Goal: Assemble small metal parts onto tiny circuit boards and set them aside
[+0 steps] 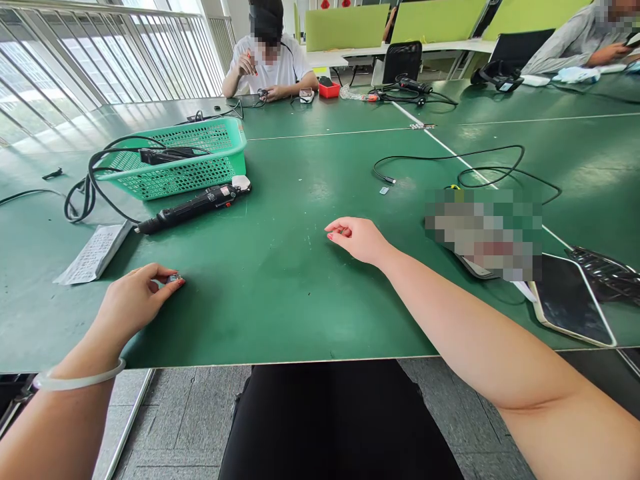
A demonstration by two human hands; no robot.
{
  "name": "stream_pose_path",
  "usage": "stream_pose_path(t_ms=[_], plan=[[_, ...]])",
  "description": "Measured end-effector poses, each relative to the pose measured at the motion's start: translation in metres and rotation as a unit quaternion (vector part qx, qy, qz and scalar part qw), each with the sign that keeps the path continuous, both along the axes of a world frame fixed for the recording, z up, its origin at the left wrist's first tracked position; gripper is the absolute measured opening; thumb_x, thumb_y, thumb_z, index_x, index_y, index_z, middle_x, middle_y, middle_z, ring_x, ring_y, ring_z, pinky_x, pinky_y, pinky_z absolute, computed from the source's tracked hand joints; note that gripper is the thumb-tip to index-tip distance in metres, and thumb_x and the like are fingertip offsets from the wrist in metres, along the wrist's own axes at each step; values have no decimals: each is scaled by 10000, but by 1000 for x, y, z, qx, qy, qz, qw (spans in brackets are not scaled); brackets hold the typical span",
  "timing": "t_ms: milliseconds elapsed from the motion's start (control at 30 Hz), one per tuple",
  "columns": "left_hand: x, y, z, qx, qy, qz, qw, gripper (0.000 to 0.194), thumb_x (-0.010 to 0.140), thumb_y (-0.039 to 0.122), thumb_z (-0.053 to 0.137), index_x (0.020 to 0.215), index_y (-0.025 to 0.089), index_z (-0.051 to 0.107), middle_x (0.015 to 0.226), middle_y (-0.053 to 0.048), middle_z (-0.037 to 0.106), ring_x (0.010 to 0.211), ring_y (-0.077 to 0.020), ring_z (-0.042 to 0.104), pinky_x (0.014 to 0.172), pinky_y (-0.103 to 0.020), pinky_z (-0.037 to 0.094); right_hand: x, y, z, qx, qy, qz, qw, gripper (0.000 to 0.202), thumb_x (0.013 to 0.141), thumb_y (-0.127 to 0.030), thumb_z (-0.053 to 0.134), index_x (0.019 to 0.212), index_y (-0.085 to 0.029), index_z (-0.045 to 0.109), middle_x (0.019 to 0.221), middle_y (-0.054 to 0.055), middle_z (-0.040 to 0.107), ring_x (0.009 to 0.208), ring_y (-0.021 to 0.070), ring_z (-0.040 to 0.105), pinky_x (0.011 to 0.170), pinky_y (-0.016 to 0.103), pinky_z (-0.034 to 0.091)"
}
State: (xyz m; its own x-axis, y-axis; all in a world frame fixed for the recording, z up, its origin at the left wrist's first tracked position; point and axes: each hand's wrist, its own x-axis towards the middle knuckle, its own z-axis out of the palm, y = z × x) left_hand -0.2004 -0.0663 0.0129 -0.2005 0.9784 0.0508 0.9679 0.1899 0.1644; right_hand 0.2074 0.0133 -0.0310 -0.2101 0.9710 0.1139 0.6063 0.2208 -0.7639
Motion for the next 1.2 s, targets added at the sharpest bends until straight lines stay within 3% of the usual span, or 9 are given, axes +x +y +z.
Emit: stream_pose_path(t_ms=[300, 433, 500, 633, 767, 933, 1000, 1067, 1200], plan=[[8, -4, 6, -6, -13, 32, 999, 262, 732, 496, 610, 865, 271, 633, 609, 37, 555, 652, -201, 570, 622, -244, 361, 1, -1, 2, -7, 2, -1, 1000, 244, 840, -337, 609, 1016, -207, 717, 893, 45, 714, 728, 141, 589, 728, 326, 486], [9, -6, 7, 31, -83, 66, 994, 224, 720, 432, 654, 893, 289, 670, 660, 48, 606, 673, -186, 574, 666, -254, 379, 1, -1, 2, -8, 2, -3, 1000, 234, 835, -333, 612, 1005, -212, 719, 914, 45, 714, 713, 136, 585, 720, 325, 489], [9, -4, 7, 86, -204, 104, 970, 167, 709, 334, 676, 863, 272, 660, 769, 47, 680, 737, -167, 600, 720, -253, 408, 1, -2, 2, -11, 2, -3, 1000, 234, 835, -336, 610, 1004, -214, 719, 912, 43, 712, 705, 135, 582, 712, 322, 487], [15, 5, 5, 150, -442, 181, 866, 119, 686, 150, 680, 761, 208, 609, 741, 48, 686, 795, -114, 601, 794, -221, 423, 0, -2, 2, -9, -1, -1, 1000, 237, 836, -343, 607, 1003, -218, 719, 884, 36, 704, 692, 134, 573, 708, 322, 483], [34, 15, -4, 143, -479, 187, 846, 130, 711, 144, 670, 798, 176, 578, 692, 57, 607, 690, -87, 545, 709, -202, 389, -1, -3, 3, -5, -10, 0, 1000, 231, 834, -334, 602, 988, -214, 725, 840, 33, 694, 682, 136, 567, 706, 323, 475], [90, 34, -22, 140, -434, 97, 885, 200, 723, 258, 692, 890, 186, 609, 804, 16, 641, 745, -117, 565, 714, -229, 392, 0, -2, 0, 0, -16, 3, 1000, 242, 830, -349, 606, 992, -216, 727, 813, 27, 694, 682, 139, 569, 701, 318, 470], [125, 44, -27, 114, -473, 37, 873, 186, 744, 272, 679, 891, 180, 611, 835, -7, 660, 789, -126, 592, 762, -239, 415, 0, -1, 0, 1, -18, 6, 1000, 240, 830, -347, 609, 993, -218, 728, 820, 29, 701, 687, 144, 579, 699, 320, 472], [164, 53, -27, 84, -542, -14, 836, 160, 764, 264, 671, 883, 178, 606, 860, -19, 674, 819, -124, 609, 791, -241, 427, 0, -2, 1, 5, -23, 5, 1000, 228, 831, -333, 612, 986, -216, 731, 834, 33, 712, 696, 148, 591, 708, 324, 477], [230, 66, -22, 13, -688, -59, 723, 54, 833, 185, 624, 834, 165, 574, 868, -27, 680, 858, -95, 615, 854, -230, 426, -1, -3, 6, 15, -42, 0, 999, 211, 861, -259, 576, 991, -206, 734, 856, 35, 736, 726, 157, 627, 767, 340, 493]])
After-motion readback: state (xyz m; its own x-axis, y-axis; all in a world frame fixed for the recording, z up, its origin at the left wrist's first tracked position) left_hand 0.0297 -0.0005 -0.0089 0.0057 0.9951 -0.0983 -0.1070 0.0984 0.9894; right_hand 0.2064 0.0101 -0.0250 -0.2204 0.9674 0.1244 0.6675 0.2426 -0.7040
